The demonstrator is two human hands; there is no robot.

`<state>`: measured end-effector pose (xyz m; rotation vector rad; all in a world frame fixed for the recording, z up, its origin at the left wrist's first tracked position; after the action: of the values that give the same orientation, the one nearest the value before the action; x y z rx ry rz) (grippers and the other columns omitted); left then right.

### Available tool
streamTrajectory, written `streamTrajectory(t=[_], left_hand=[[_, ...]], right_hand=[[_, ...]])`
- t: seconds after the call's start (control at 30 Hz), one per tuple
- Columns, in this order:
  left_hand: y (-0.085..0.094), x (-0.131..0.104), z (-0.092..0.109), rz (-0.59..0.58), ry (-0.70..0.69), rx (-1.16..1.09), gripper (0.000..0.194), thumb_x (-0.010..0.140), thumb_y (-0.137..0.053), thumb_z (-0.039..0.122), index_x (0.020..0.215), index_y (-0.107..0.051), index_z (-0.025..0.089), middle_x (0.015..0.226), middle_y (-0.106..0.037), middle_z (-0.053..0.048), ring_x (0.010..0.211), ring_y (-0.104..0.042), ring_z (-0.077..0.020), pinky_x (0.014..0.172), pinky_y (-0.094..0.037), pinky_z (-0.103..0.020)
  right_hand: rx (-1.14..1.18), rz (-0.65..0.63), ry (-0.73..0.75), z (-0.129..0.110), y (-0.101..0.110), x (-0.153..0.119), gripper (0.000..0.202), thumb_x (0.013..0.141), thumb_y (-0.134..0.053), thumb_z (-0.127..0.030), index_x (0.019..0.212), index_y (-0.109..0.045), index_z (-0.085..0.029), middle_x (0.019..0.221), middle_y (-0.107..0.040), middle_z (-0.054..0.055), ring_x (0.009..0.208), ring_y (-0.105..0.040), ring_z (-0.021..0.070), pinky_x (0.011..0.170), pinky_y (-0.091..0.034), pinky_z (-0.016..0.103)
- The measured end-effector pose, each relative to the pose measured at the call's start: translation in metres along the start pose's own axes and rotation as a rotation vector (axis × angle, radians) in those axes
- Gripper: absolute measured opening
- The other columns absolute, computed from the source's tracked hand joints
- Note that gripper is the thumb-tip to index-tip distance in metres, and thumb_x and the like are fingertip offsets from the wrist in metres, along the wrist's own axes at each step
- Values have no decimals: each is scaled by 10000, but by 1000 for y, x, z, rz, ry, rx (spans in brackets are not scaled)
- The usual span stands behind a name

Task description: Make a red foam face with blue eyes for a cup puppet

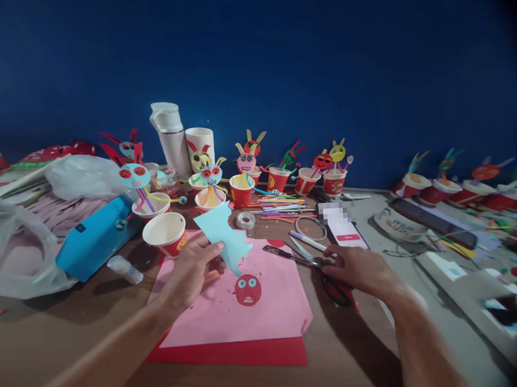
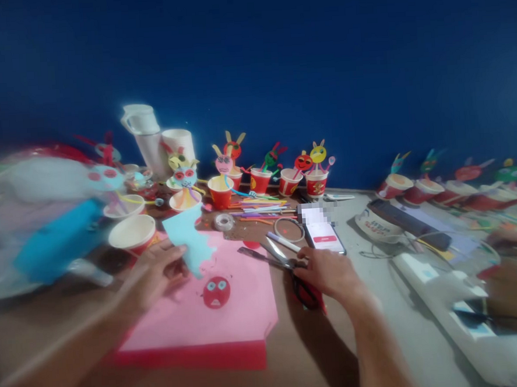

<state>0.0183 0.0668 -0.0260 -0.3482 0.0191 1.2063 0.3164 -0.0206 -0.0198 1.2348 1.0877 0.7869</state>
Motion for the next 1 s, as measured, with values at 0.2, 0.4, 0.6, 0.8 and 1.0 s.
streamTrajectory(t=[0.2,0.4,0.6,0.8,1.0], left_hand=[[6,-1,16,73,-117,-24,190,708,-666,305,676,-559,151,551,-559,36,502,-491,-73,487,-415,-173],[14,-2,27,124,-213,-13,171,748,-616,297,679,-542,159,555,-550,38,460,-468,-73,442,-393,-179],[22,1,22,128,-178,134,253,776,-589,408,748,-552,159,527,-545,31,446,-467,-89,382,-308,-174],[19,-4,28,136,-225,217,255,776,-590,393,697,-564,153,518,-556,18,469,-477,-92,405,-322,-176],[17,-7,34,152,-275,343,253,778,-579,357,637,-592,148,517,-592,-7,465,-493,-95,459,-369,-203]], right_hand=[[56,-69,16,3,-7,-1,285,746,-537,-416,978,-641,-288,812,-699,20,755,-632,231,551,-311,272],[84,-113,47,8,-12,-5,366,700,-562,-327,1060,-618,-289,785,-699,6,739,-631,217,549,-316,263],[16,-64,22,9,-20,-14,365,679,-582,-373,1037,-623,-313,849,-695,35,788,-638,269,557,-322,278],[100,-91,64,19,-23,-18,372,700,-550,-337,1061,-639,-316,800,-698,26,746,-637,254,598,-387,299],[690,-260,120,40,-29,-29,329,754,-523,-318,1045,-674,-304,1024,-700,17,937,-635,235,789,-471,279]])
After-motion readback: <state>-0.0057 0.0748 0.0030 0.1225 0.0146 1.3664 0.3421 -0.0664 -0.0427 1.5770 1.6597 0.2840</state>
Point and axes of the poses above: each hand's wrist, its own x-axis towards the middle knuckle, its own y-axis out of the back of the hand, z = x × y, the point moved 8 cm from there along x, towards the middle knuckle
